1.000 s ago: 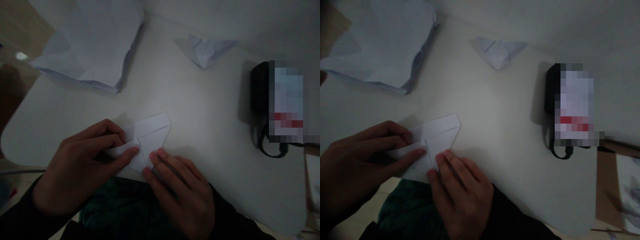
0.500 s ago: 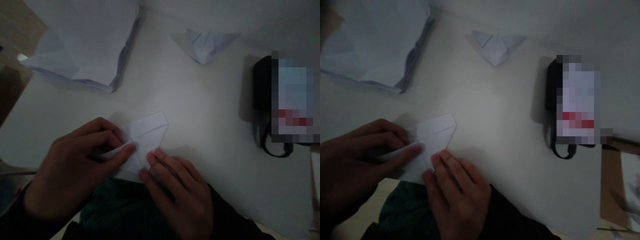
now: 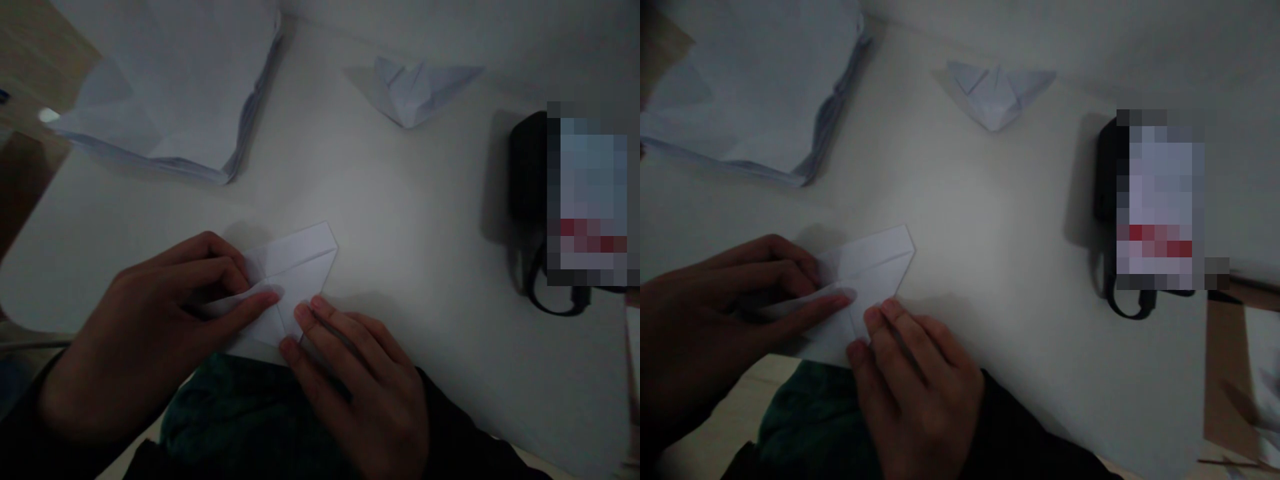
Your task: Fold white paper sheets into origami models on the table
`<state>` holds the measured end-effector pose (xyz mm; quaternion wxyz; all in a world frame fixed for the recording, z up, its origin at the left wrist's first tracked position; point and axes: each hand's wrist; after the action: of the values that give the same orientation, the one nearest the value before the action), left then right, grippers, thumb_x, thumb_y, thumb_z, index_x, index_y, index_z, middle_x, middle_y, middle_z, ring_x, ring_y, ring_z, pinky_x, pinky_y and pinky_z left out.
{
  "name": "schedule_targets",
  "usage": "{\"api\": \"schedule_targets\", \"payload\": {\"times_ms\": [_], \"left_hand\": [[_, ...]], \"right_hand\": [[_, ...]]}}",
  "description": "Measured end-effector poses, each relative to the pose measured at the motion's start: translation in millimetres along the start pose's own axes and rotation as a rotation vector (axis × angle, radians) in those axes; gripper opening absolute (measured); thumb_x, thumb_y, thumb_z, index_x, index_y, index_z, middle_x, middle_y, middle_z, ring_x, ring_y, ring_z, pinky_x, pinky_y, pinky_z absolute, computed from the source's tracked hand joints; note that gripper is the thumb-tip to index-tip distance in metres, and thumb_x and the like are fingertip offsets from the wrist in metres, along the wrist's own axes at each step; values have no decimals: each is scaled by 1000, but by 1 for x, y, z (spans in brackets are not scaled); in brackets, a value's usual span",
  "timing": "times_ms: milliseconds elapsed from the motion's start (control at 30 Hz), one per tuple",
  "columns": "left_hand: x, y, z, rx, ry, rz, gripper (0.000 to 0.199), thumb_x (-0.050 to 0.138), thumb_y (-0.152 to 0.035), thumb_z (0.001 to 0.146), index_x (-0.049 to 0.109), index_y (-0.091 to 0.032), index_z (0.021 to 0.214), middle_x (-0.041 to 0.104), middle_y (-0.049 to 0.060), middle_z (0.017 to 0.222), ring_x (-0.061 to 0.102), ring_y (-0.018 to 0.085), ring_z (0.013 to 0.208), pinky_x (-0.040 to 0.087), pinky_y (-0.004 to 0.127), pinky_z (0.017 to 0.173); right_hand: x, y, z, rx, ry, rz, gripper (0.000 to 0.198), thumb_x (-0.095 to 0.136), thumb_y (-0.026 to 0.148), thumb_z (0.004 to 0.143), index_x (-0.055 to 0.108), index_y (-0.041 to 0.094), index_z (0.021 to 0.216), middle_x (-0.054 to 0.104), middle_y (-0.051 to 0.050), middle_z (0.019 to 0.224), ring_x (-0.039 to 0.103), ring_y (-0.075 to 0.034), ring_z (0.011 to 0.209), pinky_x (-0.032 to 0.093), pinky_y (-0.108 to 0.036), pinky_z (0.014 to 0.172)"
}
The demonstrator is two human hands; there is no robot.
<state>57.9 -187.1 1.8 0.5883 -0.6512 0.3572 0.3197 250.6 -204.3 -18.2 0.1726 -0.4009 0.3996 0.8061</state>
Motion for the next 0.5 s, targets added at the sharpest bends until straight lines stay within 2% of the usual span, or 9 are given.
{"api": "schedule_targets", "payload": {"times_ms": [233,400,500], "left_hand": [[-4,4,4,74,79,65,22,60,-38,78,55,-19,70,52,-5,79,46,6,62,35,18,54],[-5,9,6,120,91,84,24,61,-41,77,54,-19,70,50,-5,74,44,5,58,34,18,52],[-6,7,10,119,125,84,25,59,-41,78,54,-18,69,52,-4,75,47,7,60,36,19,53]], "right_hand": [[-5,-5,0,-134,84,-38,21,55,14,85,66,19,102,65,-1,113,55,-14,114,46,-25,93],[-2,-8,3,-260,95,-67,19,48,16,88,67,21,86,62,-1,118,53,-14,116,42,-30,97],[-2,-12,6,-318,151,-56,23,43,16,90,66,17,95,61,-4,120,51,-16,119,42,-30,97]]}}
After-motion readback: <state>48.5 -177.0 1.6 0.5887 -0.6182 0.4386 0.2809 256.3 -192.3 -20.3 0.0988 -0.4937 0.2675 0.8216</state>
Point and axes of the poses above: each hand's wrist, its own z-axis towards the middle knuckle, its own x-axis out of the palm, y = z × x
